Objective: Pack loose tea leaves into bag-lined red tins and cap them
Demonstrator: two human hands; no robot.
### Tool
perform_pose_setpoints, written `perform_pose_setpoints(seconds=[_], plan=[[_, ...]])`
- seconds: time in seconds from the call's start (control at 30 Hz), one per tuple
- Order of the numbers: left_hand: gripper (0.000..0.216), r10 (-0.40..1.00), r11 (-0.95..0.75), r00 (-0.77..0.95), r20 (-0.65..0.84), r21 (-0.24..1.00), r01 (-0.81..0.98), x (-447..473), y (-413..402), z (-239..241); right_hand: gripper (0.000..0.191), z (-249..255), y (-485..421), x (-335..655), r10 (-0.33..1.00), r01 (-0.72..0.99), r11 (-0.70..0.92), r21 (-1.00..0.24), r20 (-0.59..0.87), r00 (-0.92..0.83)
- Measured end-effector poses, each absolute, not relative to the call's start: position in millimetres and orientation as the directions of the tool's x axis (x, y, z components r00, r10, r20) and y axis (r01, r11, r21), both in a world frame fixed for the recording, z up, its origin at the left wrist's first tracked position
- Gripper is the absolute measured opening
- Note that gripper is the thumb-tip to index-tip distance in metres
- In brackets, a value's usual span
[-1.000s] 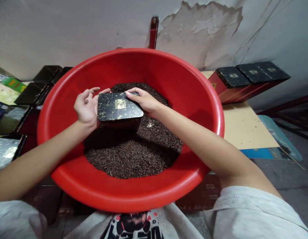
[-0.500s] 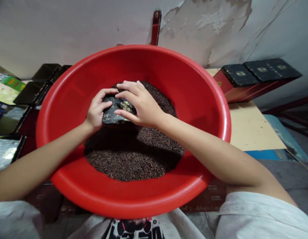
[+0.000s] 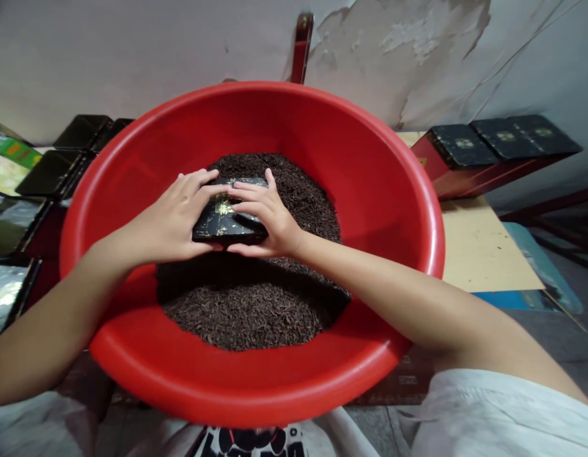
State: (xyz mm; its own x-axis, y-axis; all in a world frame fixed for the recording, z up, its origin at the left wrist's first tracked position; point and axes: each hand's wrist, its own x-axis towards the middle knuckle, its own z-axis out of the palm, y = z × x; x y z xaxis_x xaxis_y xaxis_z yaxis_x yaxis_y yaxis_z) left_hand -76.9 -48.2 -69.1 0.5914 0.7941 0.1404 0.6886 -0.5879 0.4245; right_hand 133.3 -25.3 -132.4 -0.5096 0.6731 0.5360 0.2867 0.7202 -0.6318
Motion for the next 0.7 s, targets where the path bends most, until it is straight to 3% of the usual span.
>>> perform_pose_setpoints(seconds=[0.13, 0.37, 0.53, 0.6, 0.7], plan=[[0.091, 0.790, -0.584, 0.605, 0.100, 0.424, 0.692, -79, -48, -69, 0.035, -130, -28, 131, 0.719, 0.340, 0.680, -0.650, 0.500, -0.483], [0.082, 0.772, -0.600, 0.628, 0.095, 0.436, 0.671, -77, -49, -71, 0.036, -132, -33, 134, 0.705, 0.401, 0.700, -0.591, 0.483, -0.520], [0.088, 0.798, -0.577, 0.597, 0.084, 0.391, 0.717, -79, -49, -67, 0.059, -128, -25, 140, 0.613, 0.318, 0.768, -0.557, 0.492, -0.619], [0.097, 0.833, -0.521, 0.545, 0.091, 0.459, 0.720, -82, -44, -65, 0.073, -125, -22, 139, 0.617, 0.291, 0.758, -0.584, 0.497, -0.611], [0.093, 0.905, -0.370, 0.410, 0.119, 0.698, 0.614, -85, -31, -69, 0.084, -121, -22, 131, 0.718, 0.218, 0.665, -0.714, 0.532, -0.449]])
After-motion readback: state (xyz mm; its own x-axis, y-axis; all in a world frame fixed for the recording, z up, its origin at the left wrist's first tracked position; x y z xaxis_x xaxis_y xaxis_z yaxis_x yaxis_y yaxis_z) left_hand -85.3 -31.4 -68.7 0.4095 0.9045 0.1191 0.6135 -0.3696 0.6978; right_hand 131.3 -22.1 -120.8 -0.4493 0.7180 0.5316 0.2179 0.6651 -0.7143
